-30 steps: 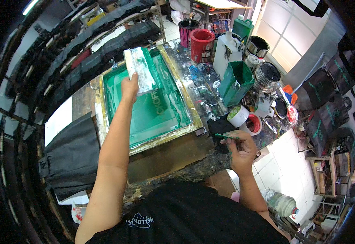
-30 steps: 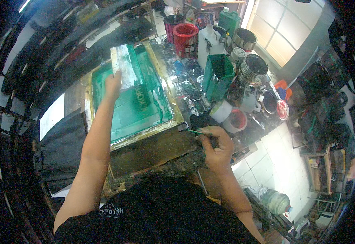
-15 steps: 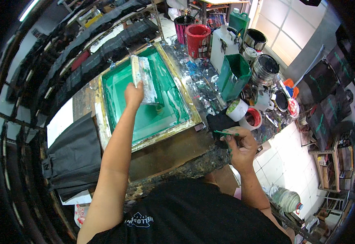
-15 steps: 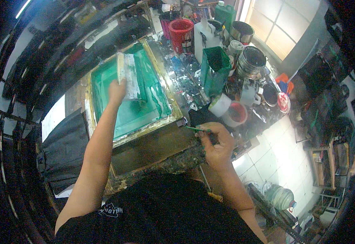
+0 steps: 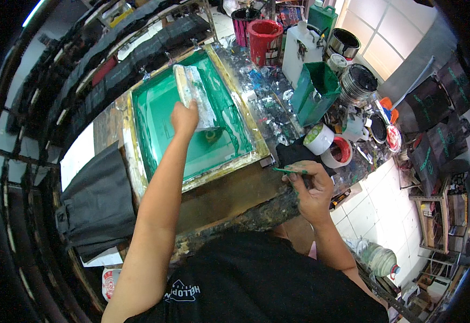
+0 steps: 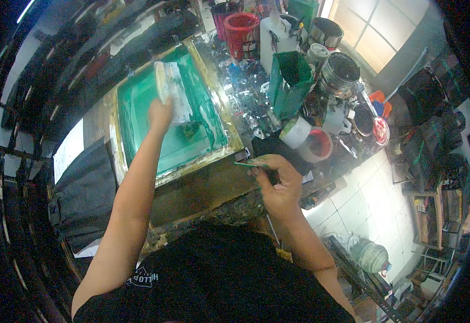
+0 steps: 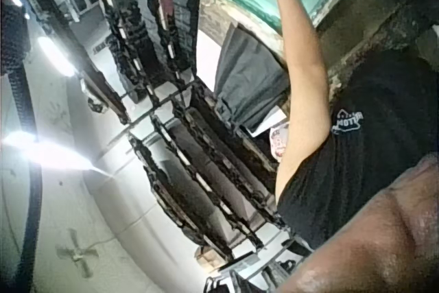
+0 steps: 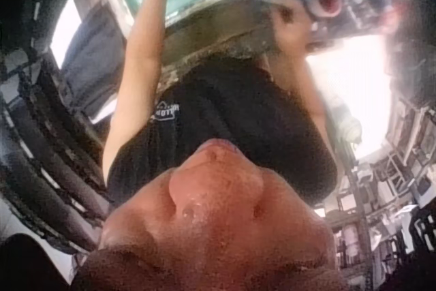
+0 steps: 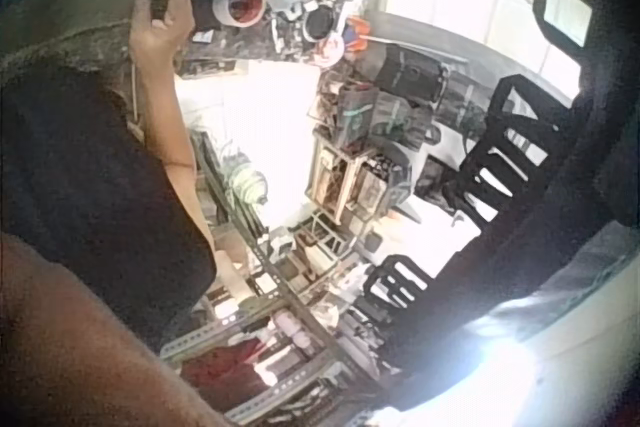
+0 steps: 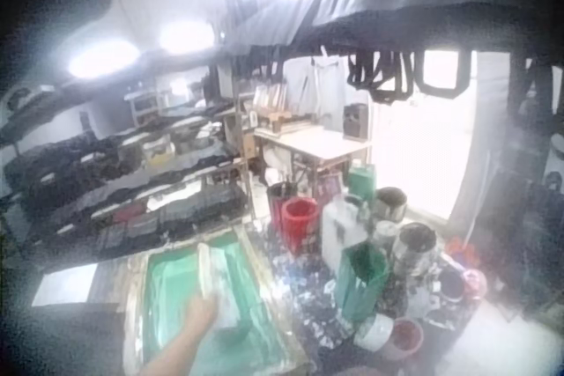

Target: The person spreads green ink across a screen printing frame using a squeegee, cleans the excess ink from the squeegee and frame using a small scraper, and then receives a stack of black tote bags from another person to continue the printing process.

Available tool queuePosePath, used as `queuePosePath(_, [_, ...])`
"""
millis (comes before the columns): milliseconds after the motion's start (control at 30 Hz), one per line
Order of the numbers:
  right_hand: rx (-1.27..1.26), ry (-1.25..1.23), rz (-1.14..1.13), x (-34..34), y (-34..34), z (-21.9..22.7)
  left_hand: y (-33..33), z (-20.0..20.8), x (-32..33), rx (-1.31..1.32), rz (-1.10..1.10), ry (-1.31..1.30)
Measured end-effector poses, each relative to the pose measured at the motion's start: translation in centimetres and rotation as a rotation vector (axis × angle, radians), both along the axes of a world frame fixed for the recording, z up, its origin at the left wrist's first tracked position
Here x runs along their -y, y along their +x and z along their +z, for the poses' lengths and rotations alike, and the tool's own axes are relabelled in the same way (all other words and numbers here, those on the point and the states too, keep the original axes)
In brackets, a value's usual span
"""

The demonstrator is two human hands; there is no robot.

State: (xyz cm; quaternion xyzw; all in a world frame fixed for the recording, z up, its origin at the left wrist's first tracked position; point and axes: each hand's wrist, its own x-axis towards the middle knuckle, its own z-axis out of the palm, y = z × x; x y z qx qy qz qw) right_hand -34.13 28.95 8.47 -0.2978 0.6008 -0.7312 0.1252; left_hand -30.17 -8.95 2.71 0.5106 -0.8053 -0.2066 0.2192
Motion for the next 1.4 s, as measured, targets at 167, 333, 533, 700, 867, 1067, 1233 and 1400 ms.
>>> queuePosePath(167, [-0.081,0.062,-0.031,-0.2,-0.2,-0.2,-0.8,0.3,-2.1,-0.023,0.009,0.009])
queuePosePath(333, [-0.073,0.054,-0.054,-0.6,-0.5,-0.4,-2.3,0.8,-3.9,0.000,0.009,0.028])
queuePosePath(533, [-0.010,-0.008,-0.024,-0.3,0.5,0.0,-2.7,-0.3,-4.6,-0.062,0.053,0.044])
queuePosePath(700, [-0.031,0.015,-0.017,-0.3,0.9,0.1,-3.0,-1.0,-4.7,-0.127,0.056,0.065])
queuePosePath(867, [0.004,-0.057,-0.020,-0.2,1.4,1.5,-2.2,-3.1,-3.2,-0.266,-0.007,0.081])
queuePosePath(1067, [-0.104,-0.005,-0.075,-1.8,1.2,1.4,-2.0,-3.0,-4.4,-0.426,-0.008,0.214])
queuePosePath(1233, [-0.075,-0.042,-0.057,-1.9,1.5,2.1,-0.5,-3.3,-4.9,-0.675,0.000,0.369])
queuePosePath(1400, [-0.191,-0.013,-0.058,-2.7,1.6,2.7,3.0,2.0,-2.9,-0.656,-0.042,0.363])
